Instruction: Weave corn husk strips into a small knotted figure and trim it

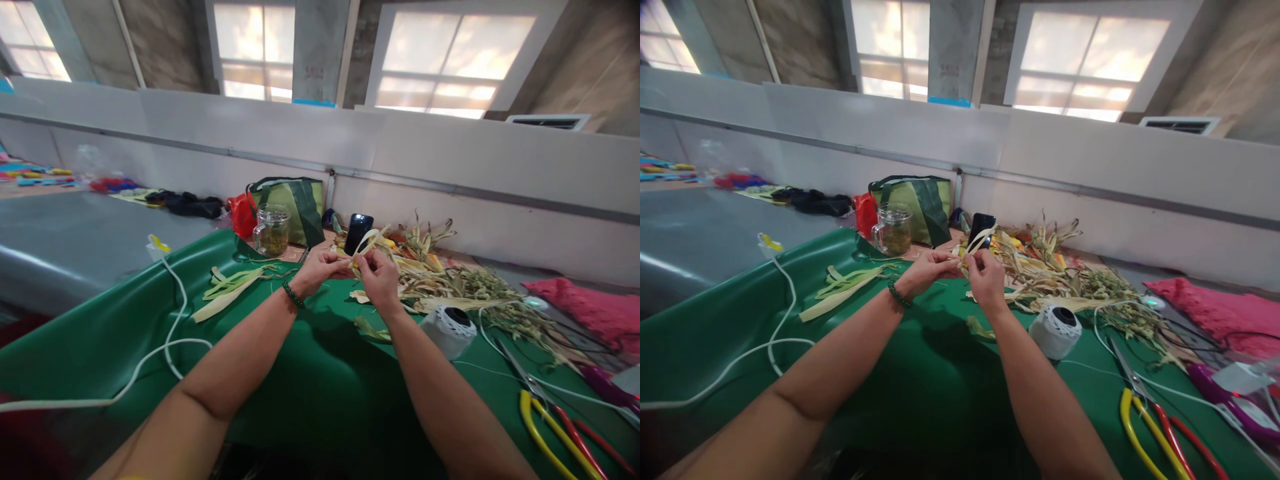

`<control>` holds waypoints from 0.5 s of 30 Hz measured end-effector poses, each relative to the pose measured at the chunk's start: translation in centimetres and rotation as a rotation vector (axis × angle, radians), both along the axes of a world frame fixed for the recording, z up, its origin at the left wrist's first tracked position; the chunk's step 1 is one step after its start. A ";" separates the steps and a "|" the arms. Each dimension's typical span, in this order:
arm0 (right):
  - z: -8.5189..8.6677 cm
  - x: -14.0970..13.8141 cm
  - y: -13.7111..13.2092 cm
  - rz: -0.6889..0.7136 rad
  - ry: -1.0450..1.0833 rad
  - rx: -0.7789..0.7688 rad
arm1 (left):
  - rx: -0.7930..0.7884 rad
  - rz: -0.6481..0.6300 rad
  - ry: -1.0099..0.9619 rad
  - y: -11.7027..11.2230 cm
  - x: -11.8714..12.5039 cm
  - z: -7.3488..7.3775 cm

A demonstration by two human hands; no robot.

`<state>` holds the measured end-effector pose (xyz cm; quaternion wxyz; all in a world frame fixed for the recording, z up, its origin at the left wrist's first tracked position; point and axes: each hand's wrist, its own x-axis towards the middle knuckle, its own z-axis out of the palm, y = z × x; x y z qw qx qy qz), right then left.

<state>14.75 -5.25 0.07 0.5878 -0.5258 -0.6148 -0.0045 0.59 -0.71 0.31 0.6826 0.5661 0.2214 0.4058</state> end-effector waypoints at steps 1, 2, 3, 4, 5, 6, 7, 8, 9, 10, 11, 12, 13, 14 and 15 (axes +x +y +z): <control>0.0 0.0 0.0 -0.017 -0.017 0.010 | 0.008 0.008 0.008 -0.1 0.0 0.0; 0.0 -0.1 -0.1 -0.029 -0.032 0.011 | 0.015 0.015 0.019 -0.1 0.0 0.0; -0.1 0.0 -0.1 -0.038 -0.044 0.001 | 0.020 0.027 0.027 -0.1 0.0 0.0; 0.0 0.0 -0.1 -0.040 -0.050 -0.024 | 0.024 0.041 0.032 -0.1 0.0 0.0; 0.0 0.2 0.0 -0.029 -0.043 -0.071 | 0.030 0.058 0.034 0.0 -0.1 0.0; 0.1 0.3 0.0 0.005 -0.022 -0.147 | 0.039 0.080 0.034 0.1 -0.1 0.0; 0.2 0.6 0.0 0.068 0.008 -0.252 | 0.050 0.104 0.036 0.2 -0.2 0.0; 0.4 0.8 0.0 0.151 0.044 -0.367 | 0.061 0.129 0.039 0.3 -0.2 0.0; 0.6 1.1 0.1 0.244 0.077 -0.473 | 0.071 0.150 0.042 0.4 -0.3 0.0; 0.8 1.4 0.0 0.330 0.100 -0.552 | 0.078 0.161 0.049 0.6 -0.3 0.0; 1.0 1.7 0.0 0.395 0.108 -0.592 | 0.082 0.166 0.054 0.7 -0.3 0.0; 1.2 1.9 0.0 0.430 0.102 -0.598 | 0.085 0.166 0.060 0.7 -0.4 -0.1; 1.4 2.1 -0.1 0.437 0.086 -0.584 | 0.090 0.164 0.065 0.8 -0.4 -0.1; 1.5 2.3 -0.1 0.430 0.058 -0.568 | 0.099 0.163 0.069 0.9 -0.4 -0.1; 1.6 2.5 -0.1 0.415 0.018 -0.557 | 0.106 0.163 0.072 0.9 -0.5 0.0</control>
